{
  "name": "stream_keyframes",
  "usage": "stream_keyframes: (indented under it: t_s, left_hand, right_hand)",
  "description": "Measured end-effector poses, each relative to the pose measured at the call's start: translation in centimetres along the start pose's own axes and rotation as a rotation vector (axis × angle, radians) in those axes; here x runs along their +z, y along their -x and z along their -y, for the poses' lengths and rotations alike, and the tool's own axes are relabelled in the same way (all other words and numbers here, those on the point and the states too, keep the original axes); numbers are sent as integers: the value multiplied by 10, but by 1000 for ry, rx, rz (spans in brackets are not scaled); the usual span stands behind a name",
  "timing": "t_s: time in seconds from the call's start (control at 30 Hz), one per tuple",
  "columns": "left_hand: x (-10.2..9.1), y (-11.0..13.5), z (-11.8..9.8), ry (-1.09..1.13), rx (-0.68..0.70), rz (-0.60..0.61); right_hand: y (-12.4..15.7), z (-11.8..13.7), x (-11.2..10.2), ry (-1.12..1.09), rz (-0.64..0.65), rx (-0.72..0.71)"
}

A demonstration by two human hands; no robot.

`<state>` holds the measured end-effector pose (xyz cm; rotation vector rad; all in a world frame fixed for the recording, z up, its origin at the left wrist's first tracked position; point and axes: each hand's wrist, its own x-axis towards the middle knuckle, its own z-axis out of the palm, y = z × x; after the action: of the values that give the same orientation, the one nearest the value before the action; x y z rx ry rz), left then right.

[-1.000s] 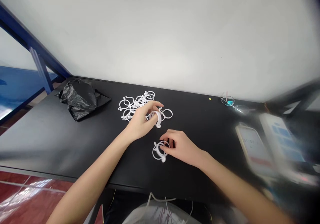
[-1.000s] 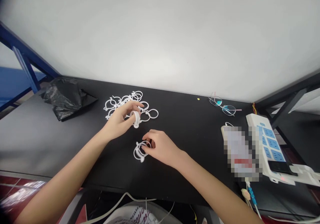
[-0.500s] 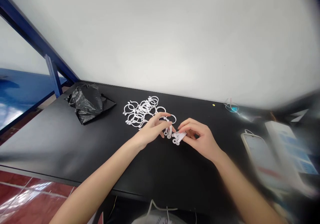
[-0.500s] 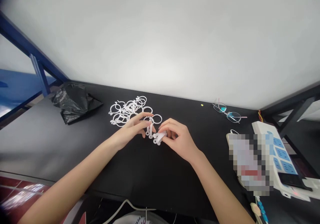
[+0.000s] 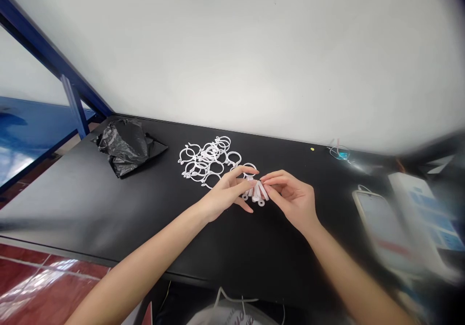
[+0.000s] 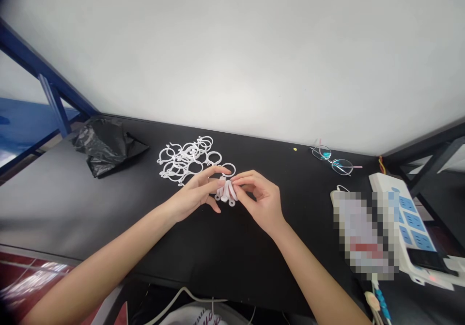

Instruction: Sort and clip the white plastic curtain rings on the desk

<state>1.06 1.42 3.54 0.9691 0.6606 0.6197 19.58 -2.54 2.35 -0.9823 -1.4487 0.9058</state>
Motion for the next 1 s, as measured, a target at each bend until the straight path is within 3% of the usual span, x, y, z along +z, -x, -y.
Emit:
stream_keyframes:
  t_s: [0.27,0.7,1.0]
  left_hand:
    - [-3,-1,4,40,37,37]
    - [-1,4,-6,29,-6,188]
    - [0,5,-5,153,49,340]
  right_hand:
    - [0,4,1,-55,-17,109]
    - [6,-3,7,-31,-64,119]
    - [3,0,7,-12,202,393]
